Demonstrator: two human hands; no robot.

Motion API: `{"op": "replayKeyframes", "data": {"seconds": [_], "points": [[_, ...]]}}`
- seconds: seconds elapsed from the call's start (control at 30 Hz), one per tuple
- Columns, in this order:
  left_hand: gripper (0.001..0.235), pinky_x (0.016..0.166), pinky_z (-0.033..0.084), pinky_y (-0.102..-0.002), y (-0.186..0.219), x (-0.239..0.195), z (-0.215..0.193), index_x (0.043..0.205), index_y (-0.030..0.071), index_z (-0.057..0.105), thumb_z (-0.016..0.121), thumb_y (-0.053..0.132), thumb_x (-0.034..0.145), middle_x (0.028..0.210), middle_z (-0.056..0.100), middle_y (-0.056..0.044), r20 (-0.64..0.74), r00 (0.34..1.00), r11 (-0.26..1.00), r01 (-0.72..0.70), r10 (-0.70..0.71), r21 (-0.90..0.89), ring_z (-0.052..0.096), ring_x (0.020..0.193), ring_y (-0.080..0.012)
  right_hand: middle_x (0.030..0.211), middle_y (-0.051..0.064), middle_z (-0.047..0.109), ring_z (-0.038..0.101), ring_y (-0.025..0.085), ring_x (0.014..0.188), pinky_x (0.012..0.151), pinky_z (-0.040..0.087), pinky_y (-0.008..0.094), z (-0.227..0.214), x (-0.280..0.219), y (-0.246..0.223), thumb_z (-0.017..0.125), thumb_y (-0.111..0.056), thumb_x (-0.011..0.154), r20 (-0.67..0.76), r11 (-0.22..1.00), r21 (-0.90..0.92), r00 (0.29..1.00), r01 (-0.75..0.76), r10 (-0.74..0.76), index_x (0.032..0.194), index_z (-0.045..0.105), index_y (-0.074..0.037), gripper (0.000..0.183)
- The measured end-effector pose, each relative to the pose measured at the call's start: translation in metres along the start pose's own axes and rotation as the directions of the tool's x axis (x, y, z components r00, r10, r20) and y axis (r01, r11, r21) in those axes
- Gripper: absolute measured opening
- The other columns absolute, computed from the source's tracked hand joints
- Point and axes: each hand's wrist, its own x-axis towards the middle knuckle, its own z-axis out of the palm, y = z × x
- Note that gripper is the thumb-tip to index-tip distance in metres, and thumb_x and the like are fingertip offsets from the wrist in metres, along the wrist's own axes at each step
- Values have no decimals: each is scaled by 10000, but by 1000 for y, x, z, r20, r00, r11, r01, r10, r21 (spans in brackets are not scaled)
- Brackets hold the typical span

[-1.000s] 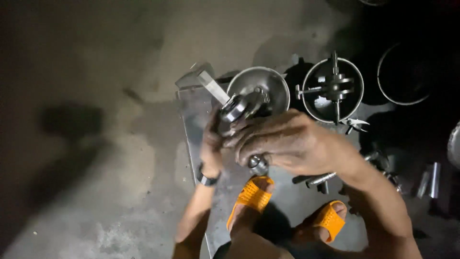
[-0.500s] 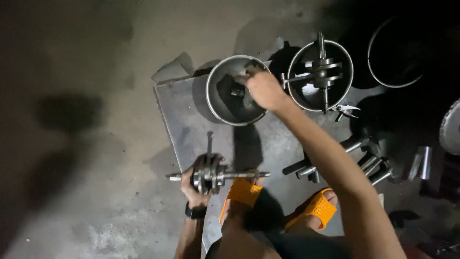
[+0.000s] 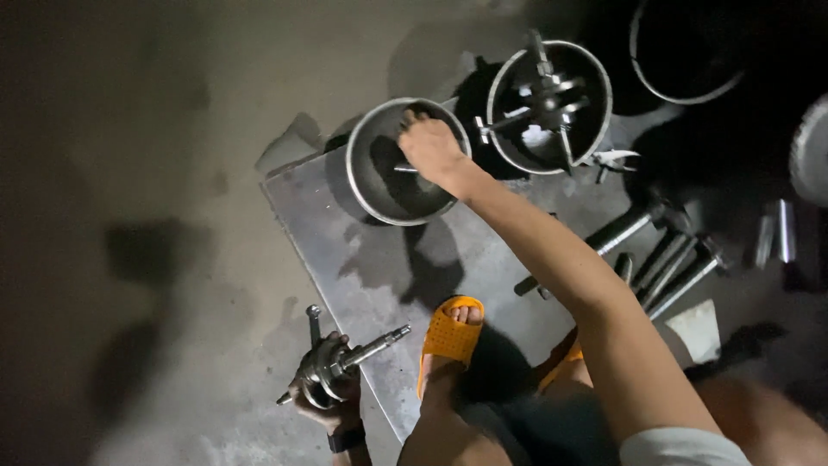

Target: Inspecting and aligning a motorcycle crankshaft using a dial indicator and a mallet at a workshop station.

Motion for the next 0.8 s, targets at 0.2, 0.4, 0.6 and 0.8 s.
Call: {"op": "replayKeyframes", "data": {"seconds": [0.2,0.4,0.6,0.8], "points": [[745,917,442,-420,-11,23,21,1264,-69,440,611,477,787,1137,568,-198,141,989,988,67,-47,-138,554,1044,-336,579,107,586,594,272,573,564,407,350,-63,-29,30,587,-43,613,-177,564,825,926,-46,334,637,479,-47,111],[575,1016,374,-478,-32,52,76,1146,50,534,633,483,782,1156,569,-145,273,962,969,95,-30,-228,511,1112,-298,926,262,645,683,313,831,691,588,380,-121,-76,34,629,-84,814,317,-596,797,909,-100,272,1067,552,40,292],[331,1018,391,-480,-43,83,134,863,79,641,675,371,711,1018,657,-118,-13,998,805,46,-66,-592,565,1078,-281,841,283,622,679,360,721,668,599,449,-113,-100,26,681,-54,774,374,-697,716,862,-34,343,973,561,106,282],[454,773,504,-555,-47,92,157,884,34,651,628,468,749,993,649,-177,-8,970,764,187,-244,-618,568,1031,-360,917,199,645,628,190,620,592,604,278,-176,-121,10,708,-120,771,281,-419,905,850,-80,446,866,592,-5,188]]}}
